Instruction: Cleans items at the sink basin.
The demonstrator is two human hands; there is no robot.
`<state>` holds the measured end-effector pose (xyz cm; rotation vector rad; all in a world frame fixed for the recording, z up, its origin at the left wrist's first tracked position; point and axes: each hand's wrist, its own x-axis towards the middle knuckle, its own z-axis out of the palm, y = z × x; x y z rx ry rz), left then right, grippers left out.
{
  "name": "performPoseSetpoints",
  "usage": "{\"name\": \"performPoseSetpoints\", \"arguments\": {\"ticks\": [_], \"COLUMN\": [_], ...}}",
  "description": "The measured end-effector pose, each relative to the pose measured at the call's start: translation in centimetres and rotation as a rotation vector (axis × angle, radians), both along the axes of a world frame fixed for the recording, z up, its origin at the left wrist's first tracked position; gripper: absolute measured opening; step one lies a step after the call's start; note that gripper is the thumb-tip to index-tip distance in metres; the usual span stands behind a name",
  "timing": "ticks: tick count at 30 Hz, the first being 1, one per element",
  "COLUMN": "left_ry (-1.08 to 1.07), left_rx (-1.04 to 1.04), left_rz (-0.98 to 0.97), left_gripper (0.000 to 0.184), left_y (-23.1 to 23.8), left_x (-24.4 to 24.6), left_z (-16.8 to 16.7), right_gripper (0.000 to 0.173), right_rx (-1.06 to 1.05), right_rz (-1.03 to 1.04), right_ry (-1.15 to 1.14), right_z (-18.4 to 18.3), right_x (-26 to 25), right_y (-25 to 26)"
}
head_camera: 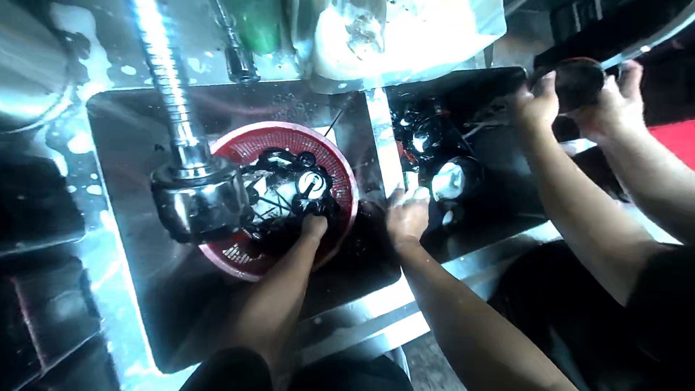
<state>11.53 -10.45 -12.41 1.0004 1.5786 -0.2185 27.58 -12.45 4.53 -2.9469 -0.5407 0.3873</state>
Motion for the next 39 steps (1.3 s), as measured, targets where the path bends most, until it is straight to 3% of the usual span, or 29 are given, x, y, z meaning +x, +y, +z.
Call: {"name": "performPoseSetpoints", "arguments": {"ticks": [4, 5, 9, 11, 15, 17, 21, 28, 32, 35, 39], "left_ry": [-0.176, -0.158, -0.058, -0.051, 0.082, 0.165, 0.292, 0.47, 0.383, 0.144, -0.054], "left_rx": [-0.092, -0.09, -0.173, -0.198, 0.007, 0.147, 0.285, 0.197, 0.16, 0.224, 0.236], "left_rz": [0.211, 0.186, 0.239, 0.137, -0.383, -0.45, -0.342, -0.076, 0.115, 0.222, 0.251], "left_gripper": [0.078, 0.074, 0.033, 0.034, 0.059, 0.06, 0.052, 0.064, 0.067, 0.065, 0.082], "left_y": [0.6, 0.6, 2.1, 3.4, 5.4, 5.7, 5.2, 1.2, 2.9, 3.7, 3.2], "left_x": [2.4, 3.4, 5.2, 2.5, -6.2, -10.2, -13.6, -9.2, -7.5, -8.2, -10.8], "left_z": [-0.1, -0.2, 0.5, 1.8, 3.4, 3.1, 0.3, -2.7, -2.6, -1.7, -0.3], "right_gripper": [0.064, 0.065, 0.066, 0.066, 0.067, 0.069, 0.069, 0.067, 0.065, 0.065, 0.064], "right_rx": [-0.02, -0.022, -0.039, -0.043, -0.033, -0.038, -0.05, -0.066, -0.067, -0.052, -0.05], "right_rz": [-0.012, -0.013, 0.019, 0.033, 0.05, 0.052, 0.059, 0.058, 0.058, 0.058, 0.066], "right_ry": [0.033, 0.036, 0.032, 0.034, 0.028, 0.034, 0.026, 0.023, 0.024, 0.034, 0.054], "right_z": [0.0, 0.0, 0.0, 0.0, -0.2, -0.3, -0.5, -0.4, -0.3, -0.2, -0.1], "right_x": [-0.1, -0.1, 0.1, 0.1, 0.4, 0.4, 0.6, 0.5, 0.6, 0.6, 0.7], "right_y": [0.2, 0.2, 0.3, 0.2, 0.2, 0.2, 0.1, 0.3, 0.3, 0.4, 0.2]}}
